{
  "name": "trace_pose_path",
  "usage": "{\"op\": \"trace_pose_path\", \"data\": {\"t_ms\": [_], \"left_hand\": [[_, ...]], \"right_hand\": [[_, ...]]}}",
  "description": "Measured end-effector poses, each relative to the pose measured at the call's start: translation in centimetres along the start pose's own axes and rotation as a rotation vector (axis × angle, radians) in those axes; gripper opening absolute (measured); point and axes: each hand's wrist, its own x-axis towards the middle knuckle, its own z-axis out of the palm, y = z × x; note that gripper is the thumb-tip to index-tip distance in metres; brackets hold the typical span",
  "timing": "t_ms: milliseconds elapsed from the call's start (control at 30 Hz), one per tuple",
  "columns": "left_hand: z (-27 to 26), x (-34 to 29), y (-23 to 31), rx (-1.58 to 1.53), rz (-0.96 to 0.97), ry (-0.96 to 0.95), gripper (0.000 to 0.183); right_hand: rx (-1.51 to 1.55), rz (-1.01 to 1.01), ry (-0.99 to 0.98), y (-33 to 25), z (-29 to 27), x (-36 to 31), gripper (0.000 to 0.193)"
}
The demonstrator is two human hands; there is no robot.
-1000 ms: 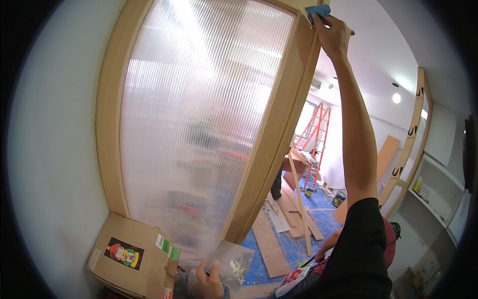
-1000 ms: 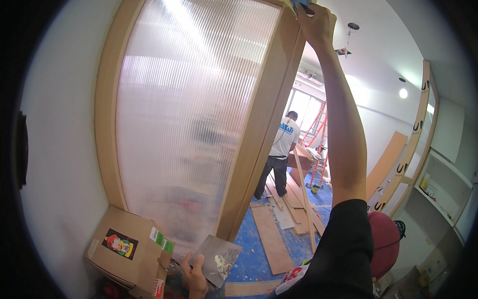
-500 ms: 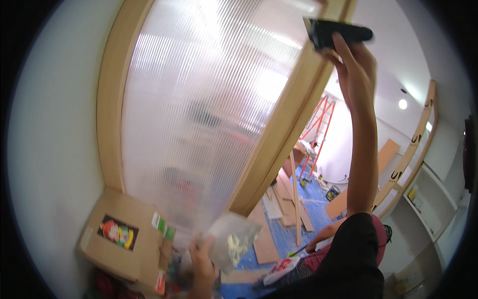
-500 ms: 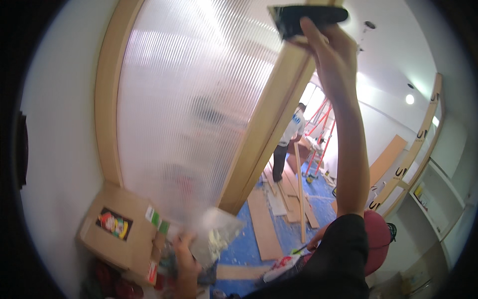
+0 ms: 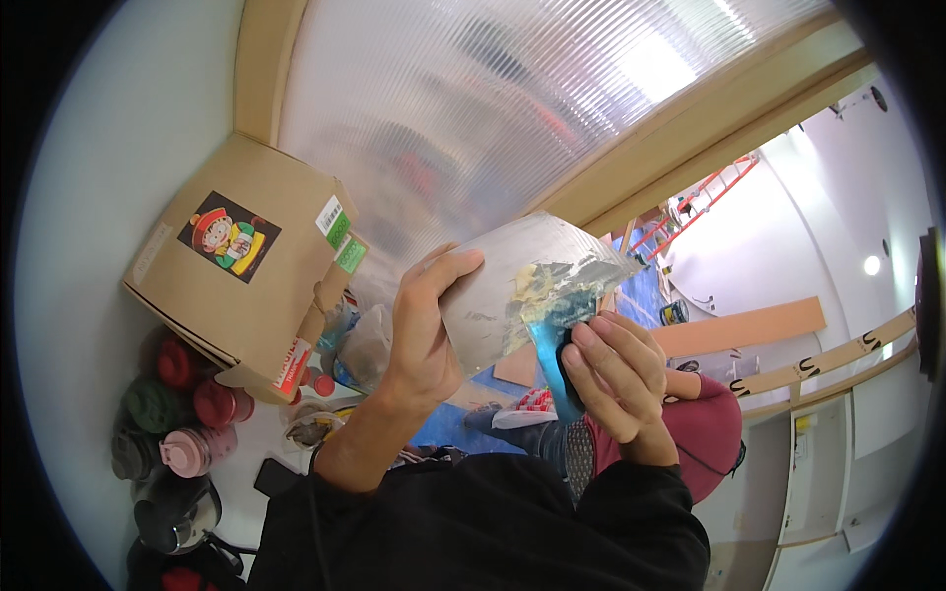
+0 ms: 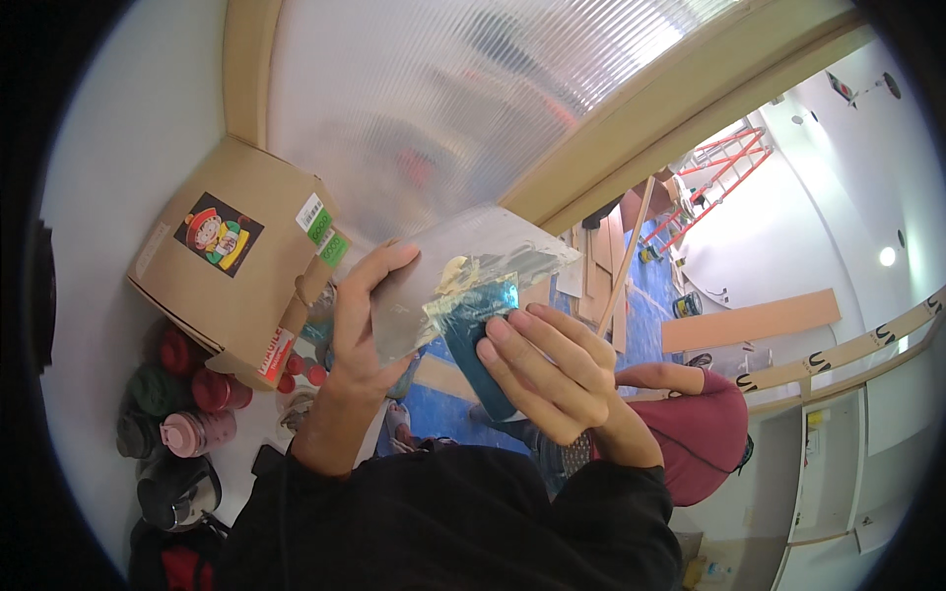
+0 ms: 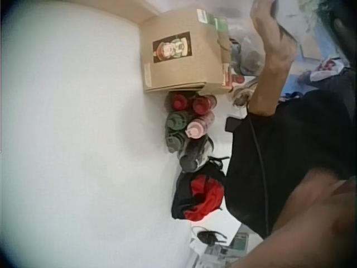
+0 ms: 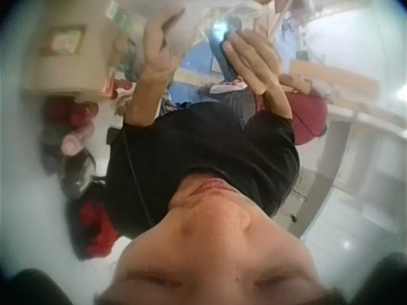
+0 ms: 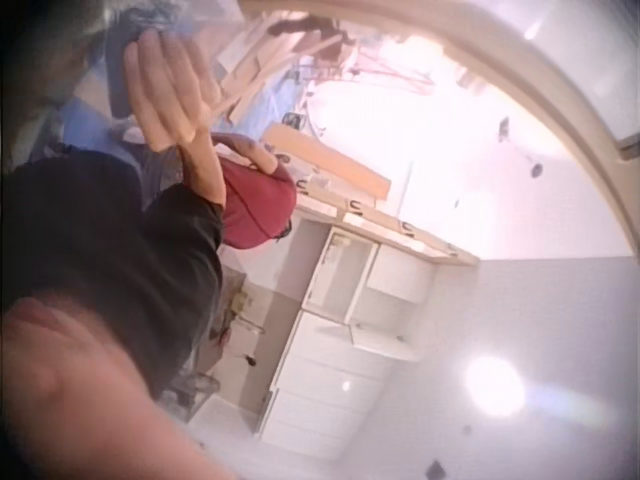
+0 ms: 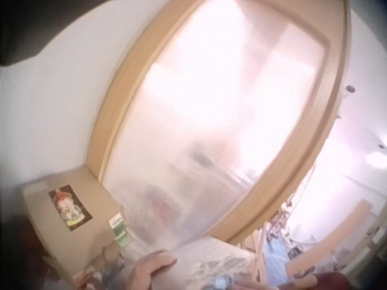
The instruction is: The person scoops a white compound from a metal sheet using a putty knife and applies it to the top edge of a wooden door frame. They repeatedly transfer the compound and smooth it along the frame's upper edge while other workers are visible in the background.
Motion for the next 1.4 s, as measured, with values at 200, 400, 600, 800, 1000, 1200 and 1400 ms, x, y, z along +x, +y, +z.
{"op": "trace_pose_path", "data": {"t_ms": [200,400,600,800,1000,1200,1400], "left_hand": [[0.2,-0.1,-0.7,0.835,0.560,-0.020,0.016],[0.7,0.2,0.4,0.413,0.024,0.218,0.014],[1.1,0.3,0.8,0.239,-0.148,0.333,0.018],[0.9,0.1,0.2,0.259,-0.142,0.423,0.018],[-0.3,0.0,-0.3,0.409,0.019,0.396,0.018],[-1.4,0.3,-0.9,0.281,-0.032,0.439,0.024],[-2.0,0.9,-1.5,0.504,-0.044,0.439,0.043]], "right_hand": [[0.054,0.062,-0.031,-0.8,-0.5,-1.7,0.018],[0.459,0.387,0.060,0.4,-2.0,-1.0,0.027],[0.530,0.366,-0.038,0.9,-1.9,-0.5,0.027],[0.493,0.340,-0.090,0.9,-1.8,-0.3,0.024],[0.897,0.953,-0.074,0.0,-3.0,-0.8,0.012],[1.357,1.157,0.286,1.8,-3.2,-0.9,0.015],[0.495,0.721,0.678,10.5,-6.7,5.0,0.018]]}}
